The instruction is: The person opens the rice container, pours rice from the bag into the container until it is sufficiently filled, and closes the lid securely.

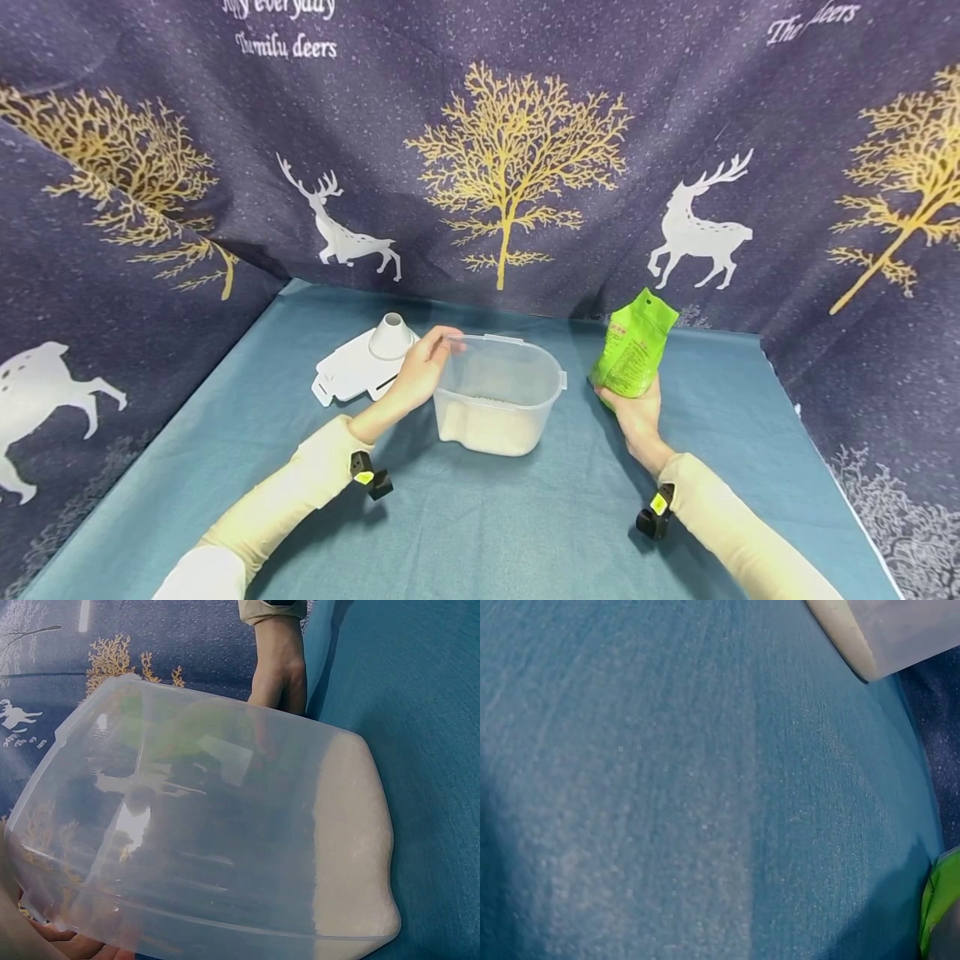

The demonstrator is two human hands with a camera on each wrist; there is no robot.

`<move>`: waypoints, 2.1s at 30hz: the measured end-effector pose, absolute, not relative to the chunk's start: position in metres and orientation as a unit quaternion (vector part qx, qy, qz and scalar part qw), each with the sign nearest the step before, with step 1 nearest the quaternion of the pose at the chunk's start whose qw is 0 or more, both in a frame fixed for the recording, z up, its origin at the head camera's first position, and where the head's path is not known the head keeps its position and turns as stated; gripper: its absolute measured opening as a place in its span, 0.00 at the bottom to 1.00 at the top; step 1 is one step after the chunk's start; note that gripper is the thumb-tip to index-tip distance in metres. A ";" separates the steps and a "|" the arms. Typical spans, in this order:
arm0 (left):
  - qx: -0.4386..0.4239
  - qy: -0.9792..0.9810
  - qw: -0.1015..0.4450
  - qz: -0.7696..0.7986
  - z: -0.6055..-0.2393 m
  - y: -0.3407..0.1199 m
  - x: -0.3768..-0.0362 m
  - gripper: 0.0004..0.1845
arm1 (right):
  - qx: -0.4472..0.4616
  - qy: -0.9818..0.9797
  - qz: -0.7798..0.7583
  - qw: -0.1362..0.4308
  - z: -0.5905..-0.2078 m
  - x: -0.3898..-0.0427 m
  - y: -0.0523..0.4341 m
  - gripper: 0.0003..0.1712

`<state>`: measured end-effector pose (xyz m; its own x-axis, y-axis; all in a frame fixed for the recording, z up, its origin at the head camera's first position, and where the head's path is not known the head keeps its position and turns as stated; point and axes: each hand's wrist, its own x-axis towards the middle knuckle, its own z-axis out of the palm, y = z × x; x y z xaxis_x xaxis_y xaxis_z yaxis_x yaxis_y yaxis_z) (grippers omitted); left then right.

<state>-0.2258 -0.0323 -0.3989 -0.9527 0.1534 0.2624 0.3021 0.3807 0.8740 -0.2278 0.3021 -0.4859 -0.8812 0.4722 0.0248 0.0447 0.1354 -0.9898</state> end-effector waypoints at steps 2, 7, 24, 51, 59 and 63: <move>-0.139 -0.827 0.069 -0.541 -0.399 -0.032 -0.226 0.15 | -0.175 -0.736 0.632 0.169 -0.486 -0.227 0.302 0.39; -0.142 -0.823 0.070 -0.545 -0.400 -0.032 -0.225 0.14 | -0.164 -0.738 0.632 0.172 -0.486 -0.223 0.298 0.36; -0.142 -0.822 0.069 -0.548 -0.400 -0.033 -0.224 0.14 | -0.141 -0.715 0.660 0.183 -0.488 -0.219 0.288 0.37; -0.143 -0.816 0.075 -0.555 -0.399 -0.029 -0.228 0.14 | -0.143 -0.749 0.625 0.166 -0.483 -0.212 0.285 0.35; -0.139 -0.815 0.074 -0.558 -0.403 -0.032 -0.222 0.13 | -0.122 -0.744 0.638 0.157 -0.488 -0.206 0.283 0.34; -0.139 -0.812 0.074 -0.562 -0.403 -0.032 -0.222 0.14 | -0.119 -0.748 0.636 0.148 -0.489 -0.204 0.284 0.34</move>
<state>-0.2215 -0.0318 -0.4025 -0.9504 0.1434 0.2760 0.3089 0.3301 0.8920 -0.2039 0.2843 -0.4887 -0.9282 0.3653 0.0705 -0.0104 0.1639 -0.9864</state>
